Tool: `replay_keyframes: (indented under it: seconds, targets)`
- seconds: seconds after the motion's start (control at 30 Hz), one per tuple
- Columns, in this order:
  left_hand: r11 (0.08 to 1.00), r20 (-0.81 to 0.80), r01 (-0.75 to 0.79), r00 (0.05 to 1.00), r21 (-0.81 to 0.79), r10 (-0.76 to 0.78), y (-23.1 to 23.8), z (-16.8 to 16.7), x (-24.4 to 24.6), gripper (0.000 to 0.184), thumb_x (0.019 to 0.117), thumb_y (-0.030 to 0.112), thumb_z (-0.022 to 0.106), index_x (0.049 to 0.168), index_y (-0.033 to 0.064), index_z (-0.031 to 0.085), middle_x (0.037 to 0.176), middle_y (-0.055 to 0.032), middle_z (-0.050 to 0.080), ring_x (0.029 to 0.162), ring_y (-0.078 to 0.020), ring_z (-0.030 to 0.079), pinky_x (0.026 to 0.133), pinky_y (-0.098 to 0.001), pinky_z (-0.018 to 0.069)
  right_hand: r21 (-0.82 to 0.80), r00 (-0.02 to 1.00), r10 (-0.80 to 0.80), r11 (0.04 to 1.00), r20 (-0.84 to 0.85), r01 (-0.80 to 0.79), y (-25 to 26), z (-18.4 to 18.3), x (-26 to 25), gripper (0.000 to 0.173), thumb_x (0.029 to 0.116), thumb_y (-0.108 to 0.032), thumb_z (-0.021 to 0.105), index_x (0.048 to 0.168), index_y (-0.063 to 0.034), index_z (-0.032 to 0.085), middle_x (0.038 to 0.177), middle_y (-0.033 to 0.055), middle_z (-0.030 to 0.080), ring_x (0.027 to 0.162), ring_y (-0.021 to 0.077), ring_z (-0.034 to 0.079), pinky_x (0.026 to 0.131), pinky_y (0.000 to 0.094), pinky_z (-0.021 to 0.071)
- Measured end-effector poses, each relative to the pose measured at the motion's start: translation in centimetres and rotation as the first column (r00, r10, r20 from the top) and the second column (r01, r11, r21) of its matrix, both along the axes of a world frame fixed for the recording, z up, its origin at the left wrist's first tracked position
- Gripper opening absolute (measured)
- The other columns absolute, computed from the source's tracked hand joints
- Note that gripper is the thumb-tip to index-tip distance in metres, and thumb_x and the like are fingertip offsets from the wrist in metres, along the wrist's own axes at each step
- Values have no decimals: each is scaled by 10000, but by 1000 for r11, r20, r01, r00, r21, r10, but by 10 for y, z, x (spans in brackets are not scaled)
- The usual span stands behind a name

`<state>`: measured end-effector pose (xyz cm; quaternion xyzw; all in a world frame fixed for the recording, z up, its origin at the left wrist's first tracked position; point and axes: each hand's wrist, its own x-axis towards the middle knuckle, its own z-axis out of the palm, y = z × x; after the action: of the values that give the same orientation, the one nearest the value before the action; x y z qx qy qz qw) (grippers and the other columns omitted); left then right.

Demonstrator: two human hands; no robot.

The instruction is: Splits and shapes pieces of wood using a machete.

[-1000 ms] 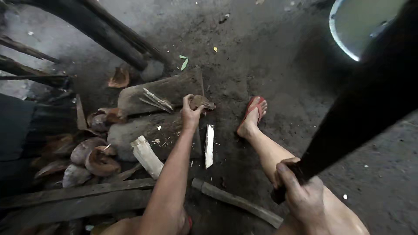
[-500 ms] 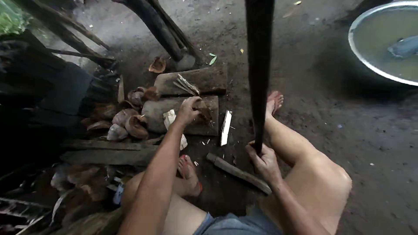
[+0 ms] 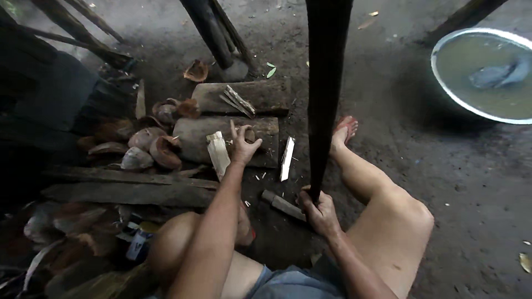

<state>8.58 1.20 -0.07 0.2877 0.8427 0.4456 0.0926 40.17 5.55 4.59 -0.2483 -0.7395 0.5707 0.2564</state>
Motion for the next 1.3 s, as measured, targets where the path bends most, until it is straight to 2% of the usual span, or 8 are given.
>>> replay_keyframes:
  seconds: [0.07, 0.17, 0.27, 0.4, 0.6, 0.97, 1.17, 1.3]
  targets:
    - [998, -9, -9, 1000, 59, 9, -1, -8, -2, 739, 768, 238, 887, 1421, 134, 557, 1698, -220, 143, 1511, -360, 335, 1152, -500, 434, -3, 999, 14, 1000, 30, -14, -5, 4, -14, 289, 1059, -290, 540, 1108, -41, 678, 805, -10, 683, 644, 48, 641, 582, 245, 573]
    - [993, 52, 4, 999, 115, -10, 1, -11, -10, 1120, 736, 249, 911, 1634, 139, 251, 1651, -167, 320, 1486, -293, 395, 1193, -465, 399, 69, 998, 7, 998, 58, -11, -4, -2, -38, 288, 1056, -255, 529, 1172, -33, 671, 817, 0, 691, 612, 57, 631, 554, 264, 575]
    - [997, 137, 18, 990, 77, -28, -3, -12, -11, 1265, 735, 315, 932, 1672, 236, 85, 1634, -130, 372, 1432, -323, 468, 1138, -548, 446, 143, 993, 18, 989, 116, -35, -1, -6, -67, 351, 1073, -317, 496, 1228, -41, 646, 759, 3, 661, 573, 74, 610, 521, 291, 558]
    - [991, 147, 85, 984, 100, -99, -2, -15, -14, 1199, 736, 289, 933, 1658, 211, 171, 1623, -176, 372, 1439, -335, 459, 1147, -535, 436, 220, 961, -13, 974, 276, -50, 9, -11, -106, 320, 1057, -296, 467, 1154, -65, 664, 681, 10, 617, 555, 116, 592, 532, 345, 531]
    - [986, 129, 134, 981, 98, -146, 6, -19, -33, 1250, 723, 303, 946, 1654, 101, 137, 1610, -191, 396, 1430, -288, 487, 1175, -456, 428, 190, 929, -30, 981, 368, -44, 20, -32, -136, 302, 1060, -308, 462, 1133, -89, 658, 662, 2, 586, 547, 121, 574, 537, 350, 515]
    - [979, 242, 192, 955, -67, -170, 16, -13, -39, 1256, 746, 342, 935, 1666, 222, 88, 1585, -160, 431, 1365, -267, 551, 1120, -463, 485, 196, 852, -6, 974, 523, -114, 28, -53, -144, 339, 1063, -363, 460, 1174, -119, 666, 730, 45, 645, 641, 187, 636, 620, 420, 540]
    - [975, 242, 181, 948, 128, -208, 17, -18, -40, 1217, 705, 189, 933, 1652, 127, 170, 1544, -166, 467, 1350, -240, 551, 1100, -400, 506, 151, 827, 22, 980, 561, -128, 33, -60, -152, 344, 1061, -358, 455, 1185, -116, 664, 774, 61, 664, 687, 203, 657, 665, 436, 552]
    - [973, 284, 224, 931, 53, -229, 10, -23, -40, 1323, 690, 313, 960, 1670, 205, 78, 1568, -148, 452, 1386, -264, 521, 1113, -455, 489, 148, 814, 30, 979, 580, -142, 35, -61, -153, 347, 1062, -370, 456, 1180, -118, 663, 773, 70, 667, 694, 213, 662, 666, 452, 548]
